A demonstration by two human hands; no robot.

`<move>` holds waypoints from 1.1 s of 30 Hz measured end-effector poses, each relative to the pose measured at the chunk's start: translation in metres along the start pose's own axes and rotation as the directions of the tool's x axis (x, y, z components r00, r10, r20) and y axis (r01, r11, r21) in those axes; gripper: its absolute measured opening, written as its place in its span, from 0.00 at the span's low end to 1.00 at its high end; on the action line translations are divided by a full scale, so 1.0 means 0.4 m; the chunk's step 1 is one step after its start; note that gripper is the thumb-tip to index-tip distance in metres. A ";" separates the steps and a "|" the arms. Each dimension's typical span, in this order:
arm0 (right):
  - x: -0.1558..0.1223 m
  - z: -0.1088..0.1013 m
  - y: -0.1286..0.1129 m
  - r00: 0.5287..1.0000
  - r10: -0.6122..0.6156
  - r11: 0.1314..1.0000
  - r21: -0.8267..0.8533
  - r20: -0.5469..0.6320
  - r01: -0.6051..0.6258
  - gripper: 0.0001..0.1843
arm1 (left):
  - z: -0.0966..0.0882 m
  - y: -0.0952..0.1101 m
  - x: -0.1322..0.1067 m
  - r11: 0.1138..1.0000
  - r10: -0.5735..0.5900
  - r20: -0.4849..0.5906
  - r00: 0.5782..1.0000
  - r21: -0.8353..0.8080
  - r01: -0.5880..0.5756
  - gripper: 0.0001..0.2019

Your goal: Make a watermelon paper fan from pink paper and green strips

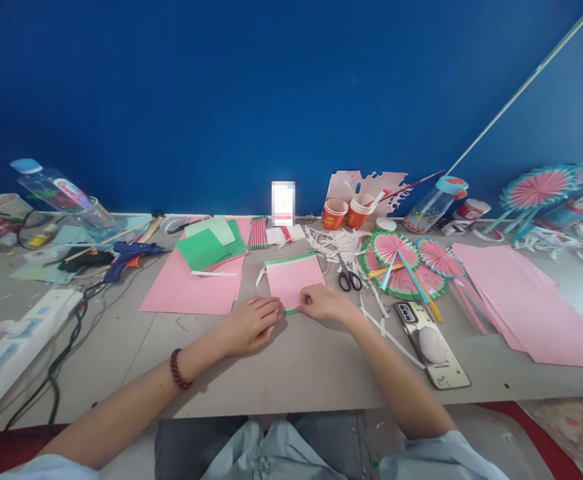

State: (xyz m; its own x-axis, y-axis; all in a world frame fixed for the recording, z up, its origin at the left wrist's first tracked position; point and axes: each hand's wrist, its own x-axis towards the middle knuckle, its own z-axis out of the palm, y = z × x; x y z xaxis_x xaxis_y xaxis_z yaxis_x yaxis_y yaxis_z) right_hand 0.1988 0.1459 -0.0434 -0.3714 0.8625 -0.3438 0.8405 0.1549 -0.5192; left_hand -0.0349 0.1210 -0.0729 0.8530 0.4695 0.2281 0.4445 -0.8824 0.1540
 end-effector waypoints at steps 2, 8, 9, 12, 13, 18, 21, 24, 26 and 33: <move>0.000 0.000 -0.003 1.000 0.015 1.000 -0.010 -0.001 -0.015 0.06 | 0.001 0.000 0.000 1.000 -0.002 0.003 1.000 0.001 0.002 0.13; -0.004 -0.005 -0.013 0.999 0.031 0.999 -0.021 0.007 -0.031 0.05 | 0.000 0.002 0.000 1.000 -0.016 0.005 1.000 -0.002 0.016 0.13; -0.005 -0.006 -0.014 1.000 0.027 0.999 -0.020 0.011 -0.027 0.05 | 0.000 0.003 0.001 1.000 -0.018 0.007 1.000 -0.006 0.019 0.13; -0.006 -0.009 -0.008 1.000 -0.011 1.000 -0.005 0.022 0.011 0.05 | -0.002 0.006 0.002 0.999 -0.037 0.013 0.999 -0.016 0.037 0.17; -0.006 -0.009 -0.004 0.999 -0.028 1.000 0.000 0.028 0.028 0.06 | -0.003 0.007 0.002 0.999 -0.039 0.015 0.999 -0.015 0.039 0.18; -0.003 -0.007 0.017 0.995 -0.087 0.996 0.024 0.041 0.086 0.08 | -0.001 0.008 0.000 1.000 -0.020 0.024 1.000 0.013 0.020 0.20; 0.001 -0.005 0.025 0.993 -0.113 0.993 0.042 0.023 0.112 0.09 | 0.002 0.007 0.000 1.000 -0.021 0.021 1.000 0.022 0.020 0.19; 0.004 -0.003 0.025 0.993 -0.118 0.992 0.053 0.010 0.117 0.09 | 0.004 0.007 0.000 0.999 -0.015 0.011 1.000 0.033 0.014 0.19; 0.005 -0.001 0.024 0.994 -0.105 0.993 0.053 0.003 0.105 0.09 | 0.005 0.006 -0.001 0.999 -0.011 0.004 1.000 0.039 0.010 0.18; 0.003 0.005 0.011 1.000 -0.022 1.000 0.015 -0.011 0.022 0.07 | 0.012 -0.001 -0.006 0.999 0.005 -0.052 0.999 0.034 -0.003 0.17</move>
State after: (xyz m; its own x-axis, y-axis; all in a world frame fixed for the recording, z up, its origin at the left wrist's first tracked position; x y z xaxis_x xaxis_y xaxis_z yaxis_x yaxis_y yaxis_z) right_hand 0.2013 0.1468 -0.0478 -0.3854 0.8643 -0.3233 0.8258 0.1668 -0.5387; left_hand -0.0359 0.1200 -0.0781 0.8400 0.4659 0.2782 0.4507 -0.8845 0.1204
